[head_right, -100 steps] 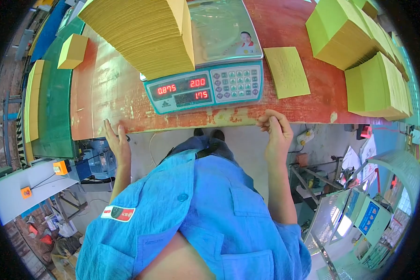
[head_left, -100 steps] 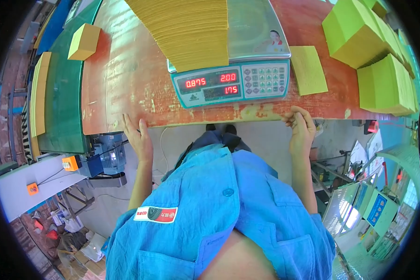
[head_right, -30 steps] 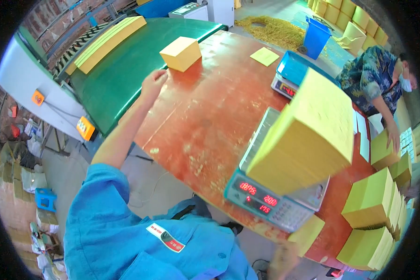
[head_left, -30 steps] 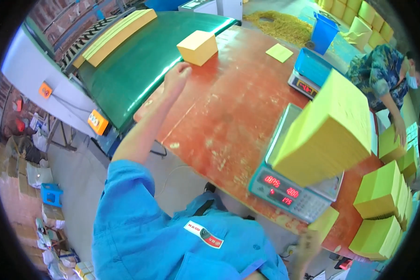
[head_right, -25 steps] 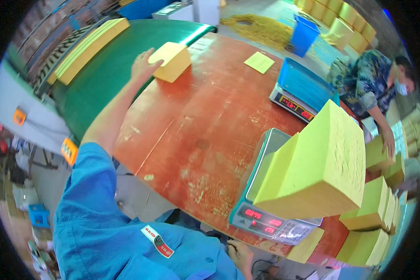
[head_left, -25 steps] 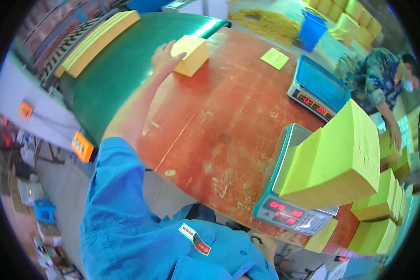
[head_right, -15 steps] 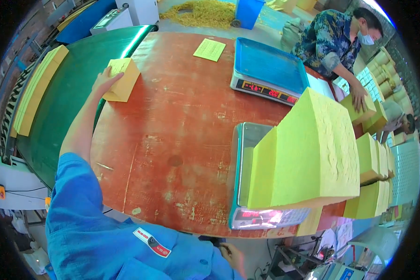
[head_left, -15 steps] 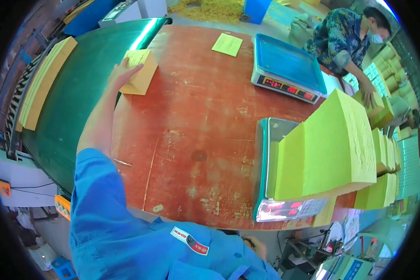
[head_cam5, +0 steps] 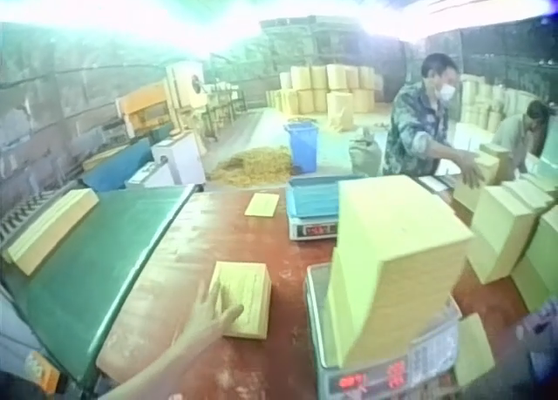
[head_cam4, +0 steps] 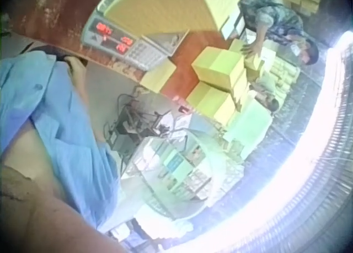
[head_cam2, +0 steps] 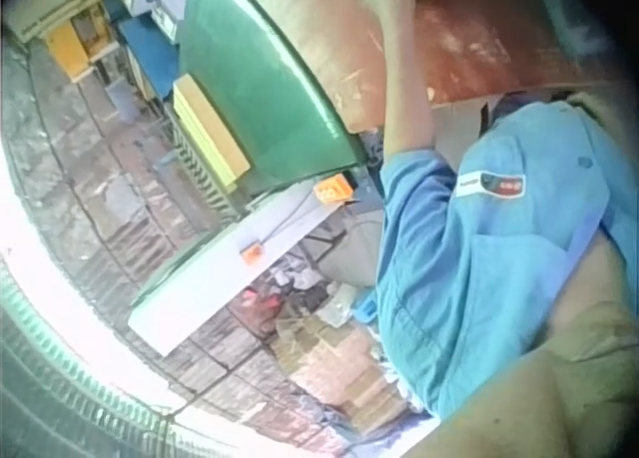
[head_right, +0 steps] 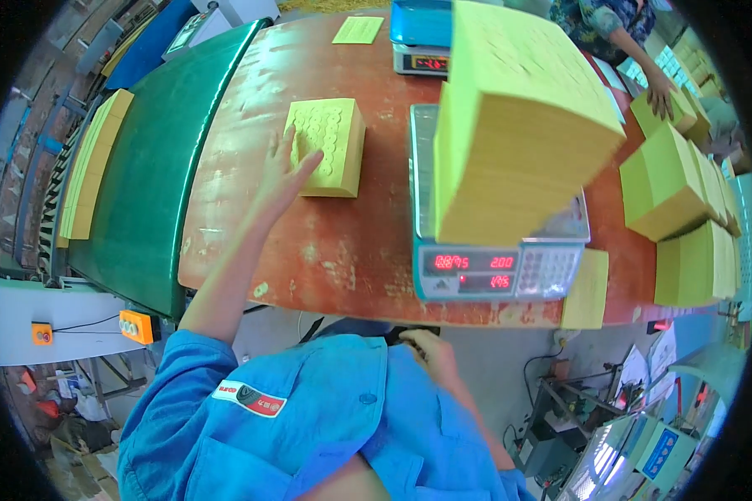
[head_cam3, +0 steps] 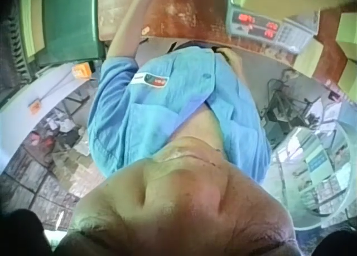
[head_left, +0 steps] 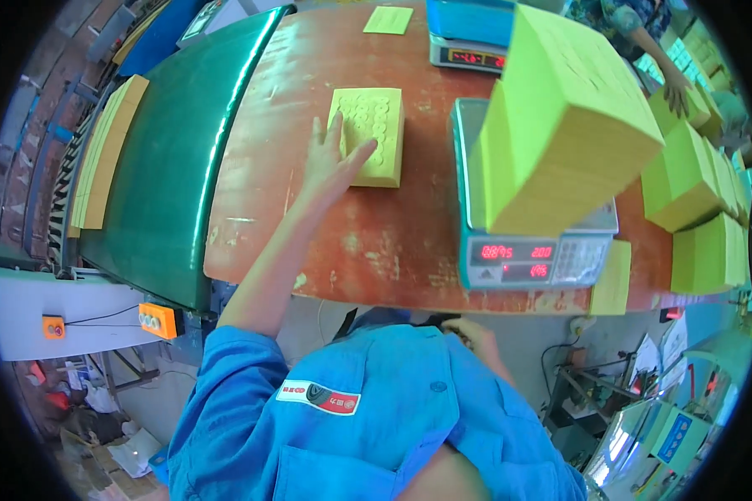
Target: Weighing and stacking yellow paper blocks on a digital scale in a production facility.
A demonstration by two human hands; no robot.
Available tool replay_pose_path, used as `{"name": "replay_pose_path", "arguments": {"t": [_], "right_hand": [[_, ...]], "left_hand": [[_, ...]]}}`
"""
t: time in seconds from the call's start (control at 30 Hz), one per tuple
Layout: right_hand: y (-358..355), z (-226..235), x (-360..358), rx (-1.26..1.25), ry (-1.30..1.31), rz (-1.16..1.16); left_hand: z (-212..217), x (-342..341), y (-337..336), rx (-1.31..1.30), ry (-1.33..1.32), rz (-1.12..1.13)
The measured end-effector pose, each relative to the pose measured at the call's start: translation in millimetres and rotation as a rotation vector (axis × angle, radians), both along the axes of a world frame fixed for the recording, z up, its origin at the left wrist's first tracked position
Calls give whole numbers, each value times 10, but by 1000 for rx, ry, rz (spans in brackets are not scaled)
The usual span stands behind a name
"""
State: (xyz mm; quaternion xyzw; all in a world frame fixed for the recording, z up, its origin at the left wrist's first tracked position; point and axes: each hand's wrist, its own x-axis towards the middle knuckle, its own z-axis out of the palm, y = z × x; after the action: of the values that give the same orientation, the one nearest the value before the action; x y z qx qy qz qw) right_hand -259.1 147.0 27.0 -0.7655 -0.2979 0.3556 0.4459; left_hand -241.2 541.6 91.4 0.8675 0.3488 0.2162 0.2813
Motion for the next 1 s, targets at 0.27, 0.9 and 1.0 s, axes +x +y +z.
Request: {"name": "replay_pose_path", "arguments": {"t": [0.27, 0.9, 1.0], "right_hand": [[-977, 47, 156, 46, -102, -224], [-1106, 366, 1, 82, -185, -96], [-696, 525, 13, 167, 110, -134]], "left_hand": [[257, -244, -286, 331, 89, -424], [435, -249, -184, 475, 137, -535], [491, -250, -216, 447, 80, -544]]}}
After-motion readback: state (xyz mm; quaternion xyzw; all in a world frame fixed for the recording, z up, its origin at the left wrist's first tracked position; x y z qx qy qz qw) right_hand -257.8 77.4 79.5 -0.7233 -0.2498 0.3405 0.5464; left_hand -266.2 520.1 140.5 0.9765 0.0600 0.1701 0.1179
